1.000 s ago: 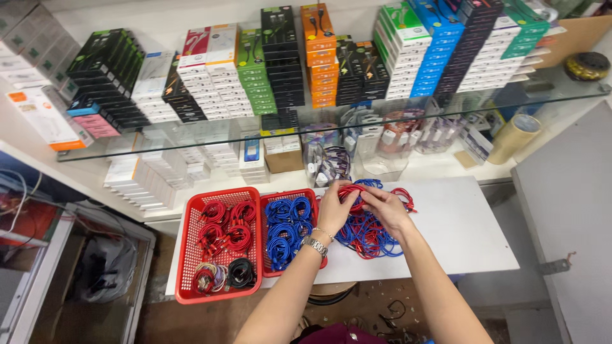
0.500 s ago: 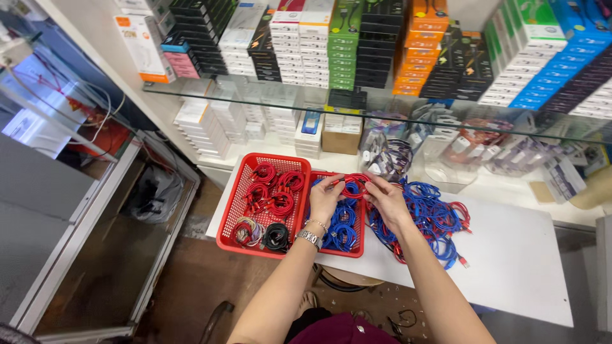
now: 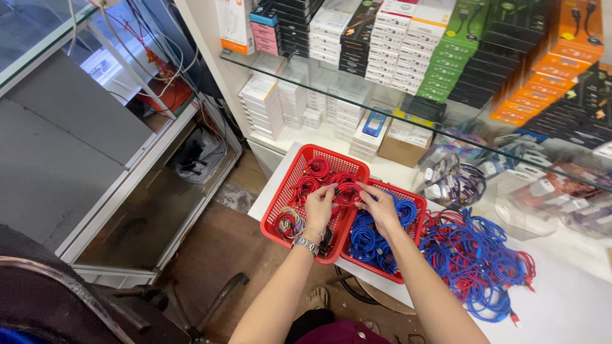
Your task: The person sorts tangled red and blue cables on a white table, separating them by color and coiling them into two red baskets. The person handles the cables by hand, repeatedly picking up, untangling, and placing them into the appropriate basket.
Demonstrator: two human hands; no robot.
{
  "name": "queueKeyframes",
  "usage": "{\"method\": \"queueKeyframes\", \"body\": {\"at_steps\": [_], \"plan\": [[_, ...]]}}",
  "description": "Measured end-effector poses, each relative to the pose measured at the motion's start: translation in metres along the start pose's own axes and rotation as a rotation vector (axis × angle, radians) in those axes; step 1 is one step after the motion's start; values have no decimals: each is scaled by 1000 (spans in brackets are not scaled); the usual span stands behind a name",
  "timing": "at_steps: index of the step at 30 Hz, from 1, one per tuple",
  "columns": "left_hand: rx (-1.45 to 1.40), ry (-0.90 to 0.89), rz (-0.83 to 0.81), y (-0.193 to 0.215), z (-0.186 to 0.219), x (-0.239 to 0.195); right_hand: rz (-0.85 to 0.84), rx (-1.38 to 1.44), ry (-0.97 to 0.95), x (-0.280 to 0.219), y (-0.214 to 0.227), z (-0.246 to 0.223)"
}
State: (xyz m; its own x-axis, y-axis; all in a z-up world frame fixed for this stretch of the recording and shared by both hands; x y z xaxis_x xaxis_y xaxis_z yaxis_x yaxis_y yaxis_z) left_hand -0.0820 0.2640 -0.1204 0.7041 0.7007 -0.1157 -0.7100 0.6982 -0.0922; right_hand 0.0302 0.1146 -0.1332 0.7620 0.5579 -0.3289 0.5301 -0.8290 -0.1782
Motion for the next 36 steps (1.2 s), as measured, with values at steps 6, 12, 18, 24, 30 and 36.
{"method": "queueKeyframes", "body": {"at_steps": [6, 12, 18, 24, 30, 36], "plan": [[84, 78, 124, 57, -6, 30, -21, -157, -58, 51, -63, 16], [318, 57, 205, 89, -22, 64, 50, -396, -98, 82, -102, 21], [888, -325, 168, 93, -16, 72, 92, -664, -121, 94, -114, 29], [1353, -213, -95, 85, -6, 74, 57, -769, -27, 105, -113, 42], [1322, -551, 22, 51, 35, 64, 119, -796, 171, 100, -92, 18], [1244, -620, -154, -10, 48, 37, 116, -604, 134, 64, -49, -15]]}}
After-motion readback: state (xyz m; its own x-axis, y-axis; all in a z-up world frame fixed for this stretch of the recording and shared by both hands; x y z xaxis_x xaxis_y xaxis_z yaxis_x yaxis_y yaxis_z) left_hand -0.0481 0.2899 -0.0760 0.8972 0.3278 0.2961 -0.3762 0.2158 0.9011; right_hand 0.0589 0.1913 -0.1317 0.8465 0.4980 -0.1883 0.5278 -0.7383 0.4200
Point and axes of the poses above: each hand's wrist, its own x-axis towards the middle knuckle, its own y-axis out of the back of the hand, z = x × y, the point moved 4 cm from there along x, towards the middle knuckle, and after that the axes turned 3 degrees about -y, right-handed, at the moved point
